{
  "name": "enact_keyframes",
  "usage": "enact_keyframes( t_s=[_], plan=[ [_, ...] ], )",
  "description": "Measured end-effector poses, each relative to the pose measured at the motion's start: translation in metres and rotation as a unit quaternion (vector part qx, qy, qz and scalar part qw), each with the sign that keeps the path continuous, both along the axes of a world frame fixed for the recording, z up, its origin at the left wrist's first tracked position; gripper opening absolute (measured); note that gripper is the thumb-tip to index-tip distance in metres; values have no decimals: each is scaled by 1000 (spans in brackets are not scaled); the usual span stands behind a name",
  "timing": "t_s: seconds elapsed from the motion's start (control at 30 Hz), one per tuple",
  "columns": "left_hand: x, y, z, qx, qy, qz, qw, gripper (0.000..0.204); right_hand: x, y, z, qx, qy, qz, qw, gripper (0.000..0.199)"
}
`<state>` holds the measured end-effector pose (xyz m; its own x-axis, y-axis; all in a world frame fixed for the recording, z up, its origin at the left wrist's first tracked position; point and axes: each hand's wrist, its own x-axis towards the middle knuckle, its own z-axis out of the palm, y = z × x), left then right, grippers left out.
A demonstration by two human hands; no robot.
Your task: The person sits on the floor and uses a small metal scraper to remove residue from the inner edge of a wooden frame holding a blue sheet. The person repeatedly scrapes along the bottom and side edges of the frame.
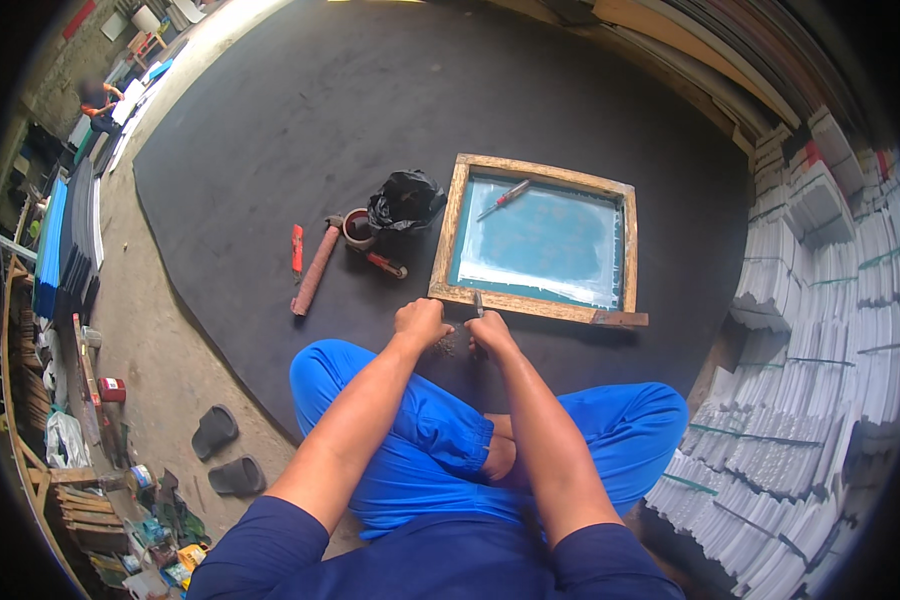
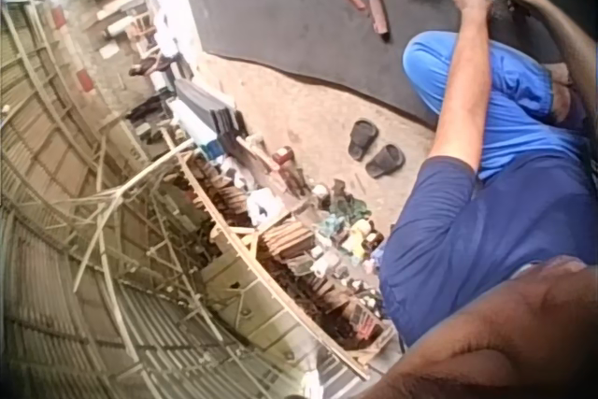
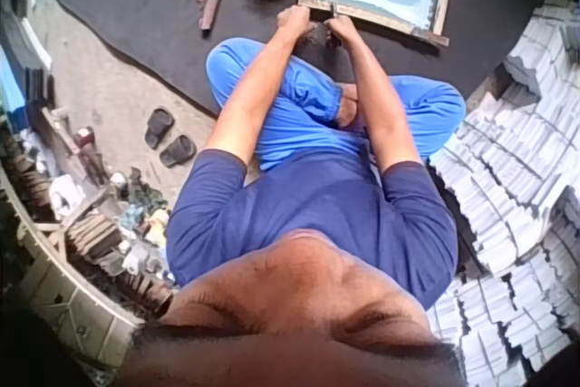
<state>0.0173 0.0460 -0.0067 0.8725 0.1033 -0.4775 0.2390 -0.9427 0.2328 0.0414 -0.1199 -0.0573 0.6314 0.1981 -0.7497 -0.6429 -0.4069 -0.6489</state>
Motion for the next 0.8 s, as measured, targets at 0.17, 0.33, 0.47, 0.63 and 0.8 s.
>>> enact_keyframes(
  t_s=[0.17,0.33,0.47,0.63,0.8],
  plan=[
    [6,-5,-9,-15,-17,1,1000,35,3,2,-30,-67,-80,30,994,13],
    [8,-7,-14,-28,-12,8,1000,33,-2,8,-48,-113,-129,5,985,15],
    [12,-9,-17,-34,-14,13,999,35,-10,10,-60,-136,-194,-31,971,15],
    [13,-6,-26,-47,-9,35,998,39,-16,10,-24,-2,-87,-80,993,10],
    [9,-5,-10,-69,-31,30,997,37,-25,-1,-19,157,-20,-107,981,6]
  ],
)
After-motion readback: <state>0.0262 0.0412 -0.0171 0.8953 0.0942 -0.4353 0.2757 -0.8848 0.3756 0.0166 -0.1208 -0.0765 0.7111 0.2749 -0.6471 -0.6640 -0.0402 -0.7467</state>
